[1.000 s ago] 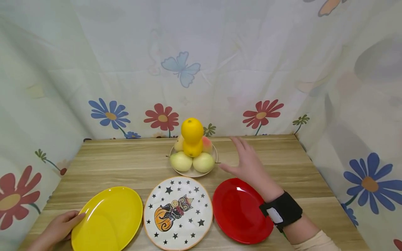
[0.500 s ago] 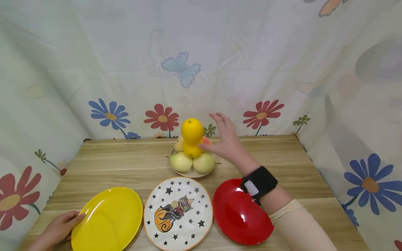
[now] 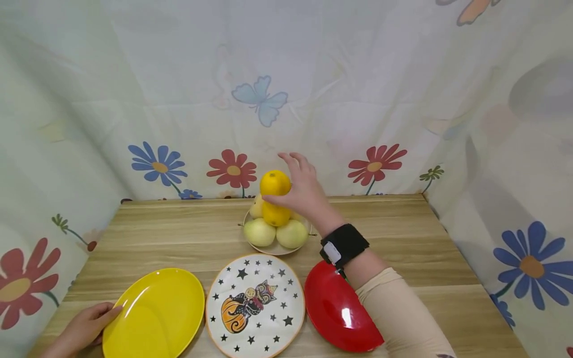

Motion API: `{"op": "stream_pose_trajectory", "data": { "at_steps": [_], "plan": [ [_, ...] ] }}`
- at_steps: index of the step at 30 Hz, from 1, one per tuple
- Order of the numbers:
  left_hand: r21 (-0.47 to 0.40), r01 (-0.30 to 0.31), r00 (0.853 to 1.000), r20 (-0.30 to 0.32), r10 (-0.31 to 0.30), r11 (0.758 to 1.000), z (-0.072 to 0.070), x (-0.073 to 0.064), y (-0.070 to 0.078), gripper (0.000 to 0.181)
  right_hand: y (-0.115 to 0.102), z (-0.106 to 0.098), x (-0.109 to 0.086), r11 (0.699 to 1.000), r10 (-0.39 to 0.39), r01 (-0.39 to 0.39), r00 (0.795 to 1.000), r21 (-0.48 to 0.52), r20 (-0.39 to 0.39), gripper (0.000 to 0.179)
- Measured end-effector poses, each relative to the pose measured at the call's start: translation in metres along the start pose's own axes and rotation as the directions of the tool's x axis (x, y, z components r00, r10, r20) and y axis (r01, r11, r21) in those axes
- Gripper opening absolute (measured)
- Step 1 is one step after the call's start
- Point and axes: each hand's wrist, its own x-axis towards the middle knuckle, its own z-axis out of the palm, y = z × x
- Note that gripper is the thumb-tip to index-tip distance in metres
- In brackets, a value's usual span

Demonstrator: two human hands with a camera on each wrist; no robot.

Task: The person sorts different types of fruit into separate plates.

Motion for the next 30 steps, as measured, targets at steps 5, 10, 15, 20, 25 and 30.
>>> {"op": "stream_pose_trajectory", "data": {
  "at_steps": [5,10,15,20,25,30],
  "plan": [
    [0.011,-0.021,1.0,-0.016,0.021,1.0,0.0,-0.002,0.001,0.064,-0.006,0.009,0.011,0.999,0.004,-0.004,1.0,-0.053,0.009,0.095],
    [0.015,-0.012,1.0,-0.015,0.012,1.0,0.0,-0.002,0.001,0.066,-0.013,0.016,0.016,0.995,0.008,-0.005,1.0,-0.097,0.027,0.092],
    [0.008,0.013,1.0,-0.007,-0.013,1.0,0.0,-0.001,0.002,0.075,-0.016,0.024,0.02,0.993,0.021,-0.018,0.999,-0.114,0.027,0.09],
    [0.012,0.031,1.0,-0.002,-0.031,0.999,0.0,0.001,0.004,0.077,-0.015,0.03,0.023,0.993,0.037,-0.034,0.999,-0.111,0.023,0.087],
    [0.018,0.033,0.999,-0.001,-0.033,0.999,0.0,-0.001,0.005,0.077,-0.016,0.035,0.024,0.993,0.054,-0.051,0.998,-0.111,0.019,0.085],
    [0.016,0.014,1.0,0.001,-0.014,1.0,-0.001,-0.004,0.008,0.07,-0.015,0.039,0.024,0.993,0.058,-0.056,0.998,-0.104,0.012,0.082]
  ]
}}
